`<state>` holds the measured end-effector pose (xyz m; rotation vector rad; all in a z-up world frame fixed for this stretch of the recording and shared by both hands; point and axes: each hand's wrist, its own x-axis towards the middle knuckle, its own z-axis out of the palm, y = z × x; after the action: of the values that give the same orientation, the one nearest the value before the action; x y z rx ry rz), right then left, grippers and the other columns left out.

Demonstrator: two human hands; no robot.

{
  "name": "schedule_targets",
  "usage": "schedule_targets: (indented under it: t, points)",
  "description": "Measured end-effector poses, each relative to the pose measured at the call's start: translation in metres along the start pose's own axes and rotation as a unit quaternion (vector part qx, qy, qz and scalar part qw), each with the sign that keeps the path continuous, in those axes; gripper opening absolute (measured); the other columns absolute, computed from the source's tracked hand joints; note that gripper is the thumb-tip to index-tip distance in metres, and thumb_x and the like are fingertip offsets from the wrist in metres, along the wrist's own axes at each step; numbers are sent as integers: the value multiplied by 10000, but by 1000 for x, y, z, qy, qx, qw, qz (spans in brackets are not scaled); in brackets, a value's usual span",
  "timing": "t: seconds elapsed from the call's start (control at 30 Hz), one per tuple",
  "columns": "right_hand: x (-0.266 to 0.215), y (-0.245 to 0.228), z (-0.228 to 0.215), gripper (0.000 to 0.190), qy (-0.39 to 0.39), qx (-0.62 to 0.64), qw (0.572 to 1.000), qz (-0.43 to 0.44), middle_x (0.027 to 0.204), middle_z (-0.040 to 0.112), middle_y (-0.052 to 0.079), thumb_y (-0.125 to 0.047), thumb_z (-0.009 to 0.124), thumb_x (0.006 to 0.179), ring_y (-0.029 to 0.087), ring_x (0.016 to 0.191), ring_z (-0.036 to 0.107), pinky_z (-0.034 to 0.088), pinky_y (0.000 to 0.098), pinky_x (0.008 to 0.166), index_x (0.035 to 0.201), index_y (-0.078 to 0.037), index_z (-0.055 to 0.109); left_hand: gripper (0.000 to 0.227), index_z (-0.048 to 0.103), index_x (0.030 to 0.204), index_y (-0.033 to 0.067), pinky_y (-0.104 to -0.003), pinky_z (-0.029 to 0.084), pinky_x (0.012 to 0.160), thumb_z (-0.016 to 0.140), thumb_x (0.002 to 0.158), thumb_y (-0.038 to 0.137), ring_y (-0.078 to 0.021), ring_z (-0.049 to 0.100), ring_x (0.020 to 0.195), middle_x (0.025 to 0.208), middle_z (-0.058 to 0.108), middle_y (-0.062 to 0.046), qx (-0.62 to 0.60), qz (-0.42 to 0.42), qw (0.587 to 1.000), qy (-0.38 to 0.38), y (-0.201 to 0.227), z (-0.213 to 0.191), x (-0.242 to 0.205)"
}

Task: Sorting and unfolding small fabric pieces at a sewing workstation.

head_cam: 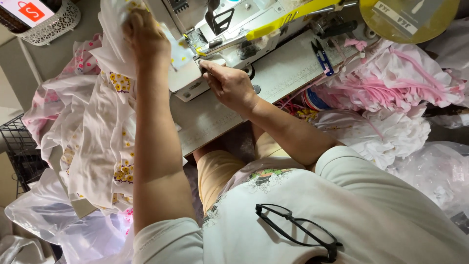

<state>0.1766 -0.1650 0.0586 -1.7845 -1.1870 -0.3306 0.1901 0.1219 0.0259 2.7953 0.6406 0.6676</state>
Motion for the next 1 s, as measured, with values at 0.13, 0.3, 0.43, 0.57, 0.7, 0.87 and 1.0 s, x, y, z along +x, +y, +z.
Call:
schedule_targets:
  t: [0.13, 0.3, 0.43, 0.57, 0.7, 0.87, 1.0]
  points:
    - [-11, -3, -10, 344, -56, 93, 994, 5, 1348, 673, 185, -191, 585, 1084, 274, 1115, 759, 618, 337, 988, 1387, -29, 573, 666, 647, 1311, 236, -382, 491, 570, 461, 719, -6, -321, 607, 670, 841, 598, -129, -31, -66, 994, 83, -46, 11, -1]
    - [-38, 3, -7, 403, -90, 376, 899, 207, 1162, 712, 123, -299, 559, 1054, 148, 952, 703, 571, 288, 857, 1369, -55, 621, 218, 684, 889, 214, -376, 514, 734, 516, 954, 338, -252, 666, 759, 837, 704, -35, -98, -138, 975, 143, -19, -42, -133]
    - [-69, 51, 56, 443, -140, 605, 664, 417, 918, 736, 62, -466, 558, 1037, 168, 815, 740, 608, 315, 755, 1283, -118, 678, 270, 728, 988, 159, -524, 512, 803, 550, 790, 206, -385, 685, 905, 881, 701, -147, -298, -140, 929, -168, 141, -145, -232]
    - [-59, -7, 11, 250, -224, 615, 661, 367, 967, 726, 78, -171, 696, 960, 164, 886, 716, 581, 310, 750, 1172, -39, 685, 299, 635, 1184, -93, -590, 559, 923, 690, 927, 51, -486, 694, 960, 1080, 655, -266, -52, 230, 931, 279, 101, -105, -183]
    - [-49, -3, -88, 366, -311, 507, 701, 395, 1000, 716, 262, -180, 745, 917, 359, 969, 705, 530, 576, 896, 1165, 71, 650, 533, 536, 1427, 249, -512, 460, 946, 604, 940, 456, -310, 669, 1023, 1020, 692, -79, -4, 53, 993, -106, 96, -130, -181]
    - [-17, 27, -191, 257, -294, 5, 930, 223, 797, 664, 140, -277, 713, 977, 284, 852, 639, 474, 431, 835, 834, -63, 696, 325, 577, 1208, 53, -559, 535, 866, 522, 964, 260, -476, 729, 910, 901, 721, -300, -122, -19, 890, -439, 116, -138, -277]
    - [22, -51, -136, 265, -440, -27, 888, 130, 805, 700, 199, -257, 607, 997, 396, 792, 686, 514, 510, 769, 885, -35, 696, 386, 598, 1046, 83, -387, 618, 549, 577, 990, 464, -342, 746, 820, 928, 697, -257, -465, -309, 706, -435, 75, -36, -311]
